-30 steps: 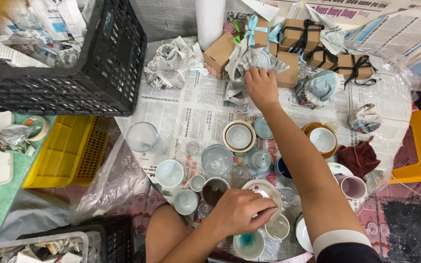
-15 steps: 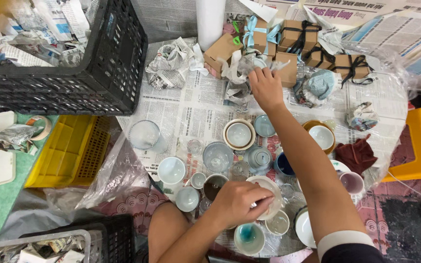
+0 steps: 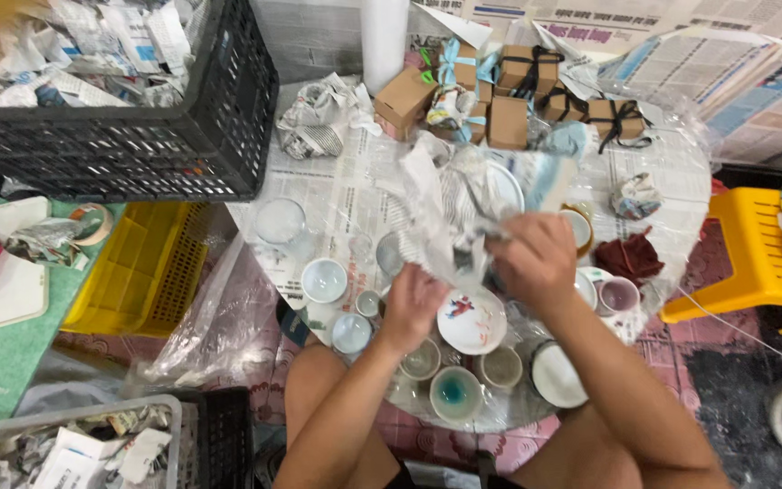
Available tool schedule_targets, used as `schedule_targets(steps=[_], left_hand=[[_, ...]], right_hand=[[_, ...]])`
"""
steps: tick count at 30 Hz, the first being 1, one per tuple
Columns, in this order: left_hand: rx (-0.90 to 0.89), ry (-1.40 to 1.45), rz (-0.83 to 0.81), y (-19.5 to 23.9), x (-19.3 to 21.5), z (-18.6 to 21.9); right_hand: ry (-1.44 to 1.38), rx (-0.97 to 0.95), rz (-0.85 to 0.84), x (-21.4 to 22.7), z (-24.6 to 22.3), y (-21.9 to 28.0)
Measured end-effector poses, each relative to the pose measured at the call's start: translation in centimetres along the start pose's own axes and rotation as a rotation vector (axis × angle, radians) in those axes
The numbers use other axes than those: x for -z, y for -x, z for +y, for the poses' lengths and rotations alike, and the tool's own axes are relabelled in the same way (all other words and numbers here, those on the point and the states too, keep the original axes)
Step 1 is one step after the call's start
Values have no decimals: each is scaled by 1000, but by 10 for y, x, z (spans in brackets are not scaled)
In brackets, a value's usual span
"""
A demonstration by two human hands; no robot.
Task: The person sits at a table covered with newspapers and various ceramic items. They repeatedly pick up newspaper sheets, fold them into small bundles, and place them into a nearby basket. The process is repeated multiple times throughout the clip.
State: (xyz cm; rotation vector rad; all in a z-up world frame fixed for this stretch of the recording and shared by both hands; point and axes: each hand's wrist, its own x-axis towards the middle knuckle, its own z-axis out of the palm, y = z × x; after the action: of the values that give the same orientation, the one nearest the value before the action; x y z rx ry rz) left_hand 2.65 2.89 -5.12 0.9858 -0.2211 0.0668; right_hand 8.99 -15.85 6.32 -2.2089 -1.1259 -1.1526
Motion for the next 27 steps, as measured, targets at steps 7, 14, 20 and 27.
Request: schedule_targets(steps=[7, 14, 20, 27], left_hand=[[172, -299, -193, 29, -2, -24], [286, -38, -11, 13, -9, -2], [336, -516, -158, 25, -8, -10], [183, -745, -237, 33, 31, -42]], right_hand=[[-168, -213, -8, 26, -71, 40], [-874, -824, 80, 33, -40, 74], [-955, -1117, -226, 29, -15, 101], [-877, -1221, -56, 47, 7, 120]])
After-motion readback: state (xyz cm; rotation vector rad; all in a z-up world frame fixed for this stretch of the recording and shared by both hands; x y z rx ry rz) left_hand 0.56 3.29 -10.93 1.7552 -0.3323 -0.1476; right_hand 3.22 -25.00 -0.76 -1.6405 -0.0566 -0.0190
